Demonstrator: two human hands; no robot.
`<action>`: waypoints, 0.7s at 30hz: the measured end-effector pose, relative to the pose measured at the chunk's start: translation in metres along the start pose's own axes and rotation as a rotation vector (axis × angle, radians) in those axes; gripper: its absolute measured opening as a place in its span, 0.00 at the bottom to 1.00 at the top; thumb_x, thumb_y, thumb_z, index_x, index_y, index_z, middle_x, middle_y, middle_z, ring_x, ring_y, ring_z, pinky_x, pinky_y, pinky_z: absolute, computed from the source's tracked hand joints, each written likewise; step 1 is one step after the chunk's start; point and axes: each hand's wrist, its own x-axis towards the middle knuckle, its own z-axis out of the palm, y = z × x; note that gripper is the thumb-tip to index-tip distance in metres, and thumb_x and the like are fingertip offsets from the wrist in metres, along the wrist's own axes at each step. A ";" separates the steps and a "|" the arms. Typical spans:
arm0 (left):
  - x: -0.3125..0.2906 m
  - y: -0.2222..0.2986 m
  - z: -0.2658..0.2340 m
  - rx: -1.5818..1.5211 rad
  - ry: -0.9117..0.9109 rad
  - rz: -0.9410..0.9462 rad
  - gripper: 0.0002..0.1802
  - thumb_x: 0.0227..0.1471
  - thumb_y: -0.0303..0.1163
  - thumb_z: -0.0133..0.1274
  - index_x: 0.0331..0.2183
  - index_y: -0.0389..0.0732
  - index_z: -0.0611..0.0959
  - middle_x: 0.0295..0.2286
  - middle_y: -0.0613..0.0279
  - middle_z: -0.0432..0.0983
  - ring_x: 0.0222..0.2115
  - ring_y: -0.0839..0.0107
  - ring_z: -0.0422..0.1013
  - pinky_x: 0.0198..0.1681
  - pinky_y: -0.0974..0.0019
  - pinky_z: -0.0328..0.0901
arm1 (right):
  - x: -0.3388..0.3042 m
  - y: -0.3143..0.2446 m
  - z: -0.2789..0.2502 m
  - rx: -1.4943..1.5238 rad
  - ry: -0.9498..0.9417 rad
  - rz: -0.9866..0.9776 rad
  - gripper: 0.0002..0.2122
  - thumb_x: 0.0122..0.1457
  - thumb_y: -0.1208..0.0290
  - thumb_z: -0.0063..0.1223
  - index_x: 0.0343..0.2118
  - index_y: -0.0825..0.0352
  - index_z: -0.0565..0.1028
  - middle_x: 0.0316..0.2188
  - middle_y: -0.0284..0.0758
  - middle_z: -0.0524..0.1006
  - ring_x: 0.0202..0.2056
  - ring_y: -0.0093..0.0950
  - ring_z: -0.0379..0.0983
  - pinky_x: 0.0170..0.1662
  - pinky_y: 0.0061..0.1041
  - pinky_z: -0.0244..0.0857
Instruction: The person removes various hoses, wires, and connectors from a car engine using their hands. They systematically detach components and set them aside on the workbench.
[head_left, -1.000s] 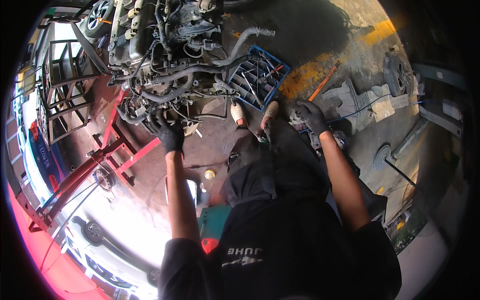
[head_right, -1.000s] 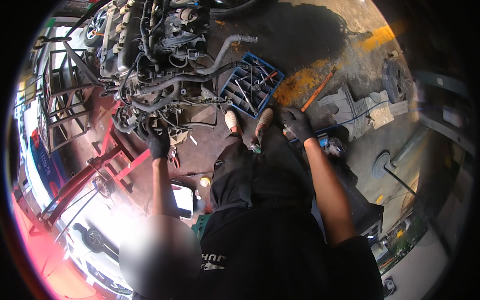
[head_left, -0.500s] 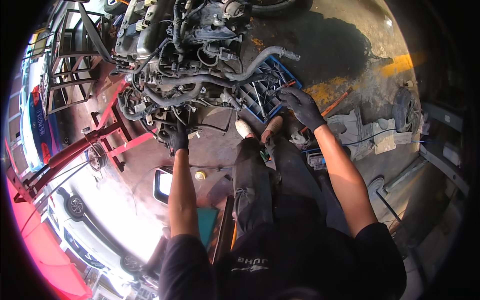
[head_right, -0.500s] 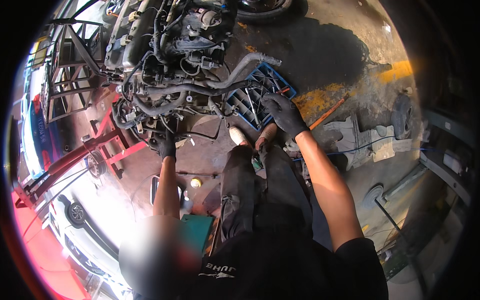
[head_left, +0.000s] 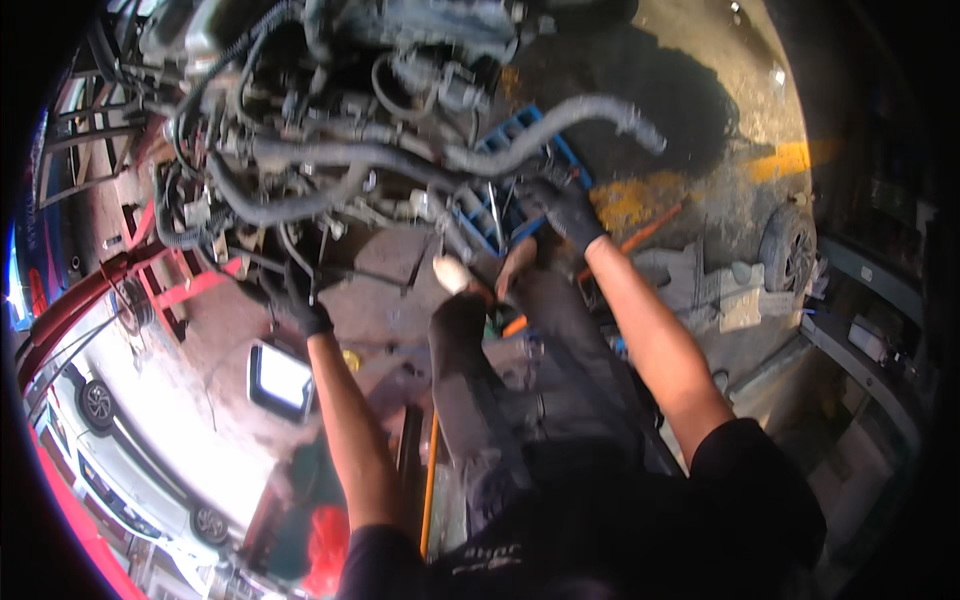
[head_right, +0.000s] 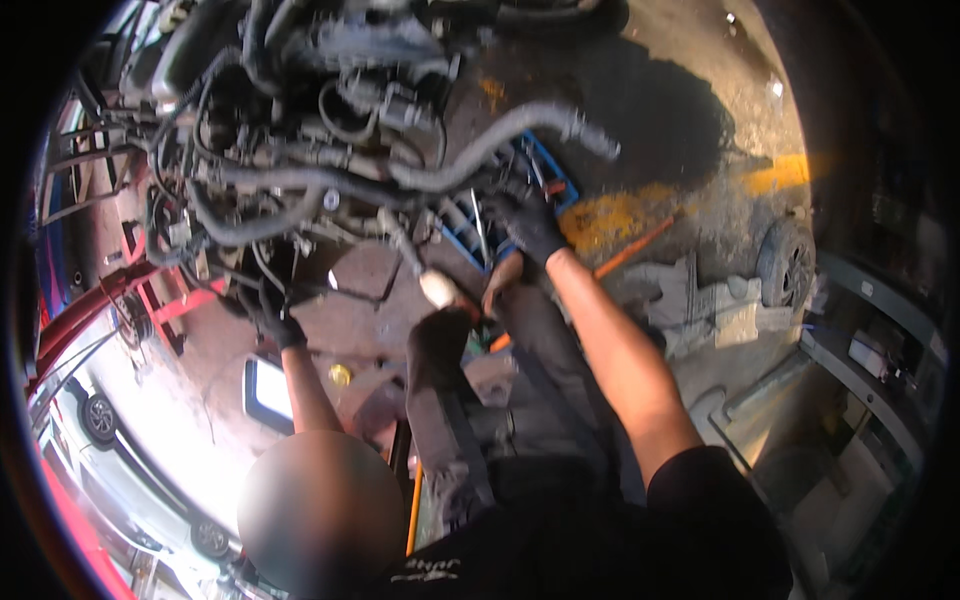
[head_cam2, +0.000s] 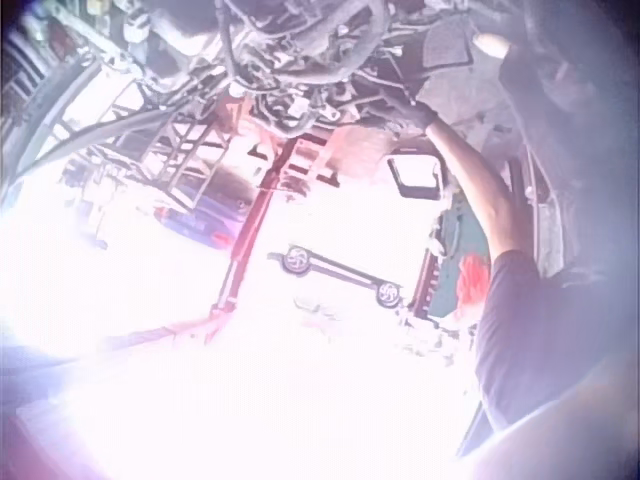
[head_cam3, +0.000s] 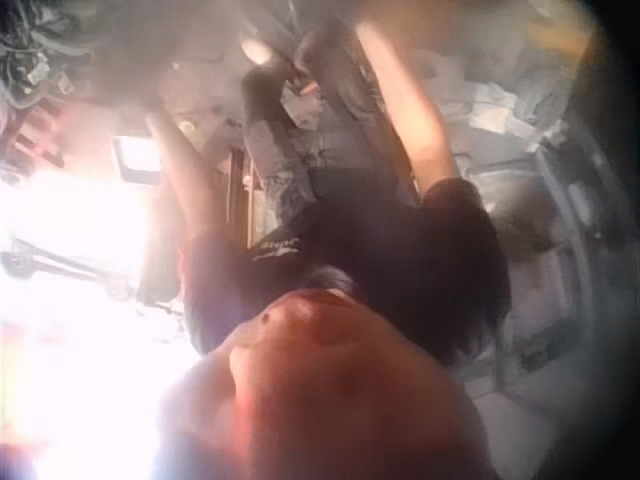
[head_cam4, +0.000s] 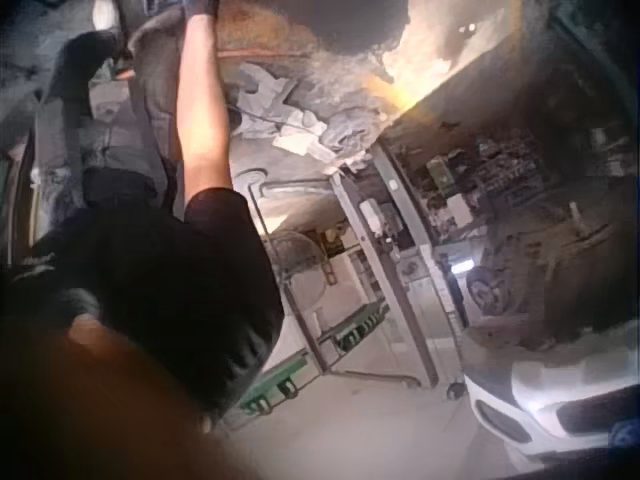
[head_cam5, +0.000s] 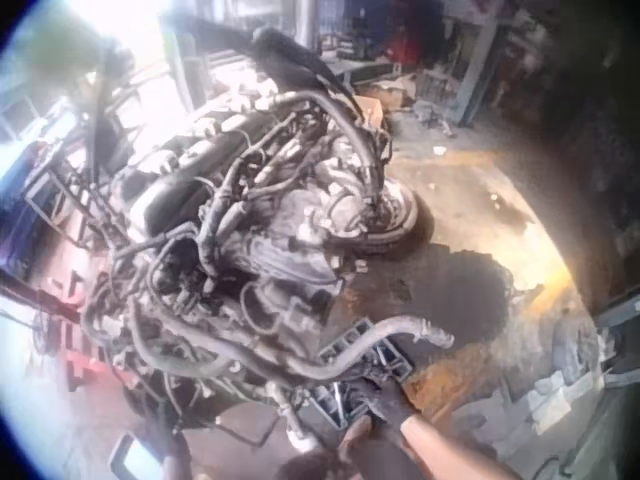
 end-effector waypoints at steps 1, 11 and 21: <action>0.005 0.009 0.011 -0.208 0.116 -0.124 0.33 0.56 0.32 0.52 0.57 0.28 0.61 0.56 0.49 0.59 0.52 0.62 0.62 0.55 0.61 0.61 | 0.014 -0.001 0.004 0.135 0.056 0.017 0.12 0.60 0.77 0.51 0.47 0.70 0.73 0.40 0.35 0.78 0.41 0.26 0.76 0.44 0.24 0.72; 0.023 0.032 0.025 0.151 0.155 0.660 0.25 0.48 0.36 0.54 0.46 0.31 0.76 0.54 0.47 0.65 0.53 0.56 0.64 0.52 0.58 0.64 | 0.125 -0.025 -0.120 0.056 -0.105 -0.472 0.22 0.59 0.78 0.51 0.57 0.68 0.64 0.50 0.37 0.73 0.48 0.27 0.72 0.51 0.29 0.68; 0.036 0.016 0.017 0.664 0.342 0.819 0.15 0.48 0.26 0.51 0.40 0.34 0.79 0.43 0.50 0.74 0.47 0.54 0.68 0.50 0.57 0.63 | 0.056 -0.148 -0.045 -0.644 -0.967 -0.955 0.35 0.54 0.46 0.55 0.55 0.73 0.68 0.59 0.52 0.61 0.59 0.44 0.61 0.56 0.39 0.61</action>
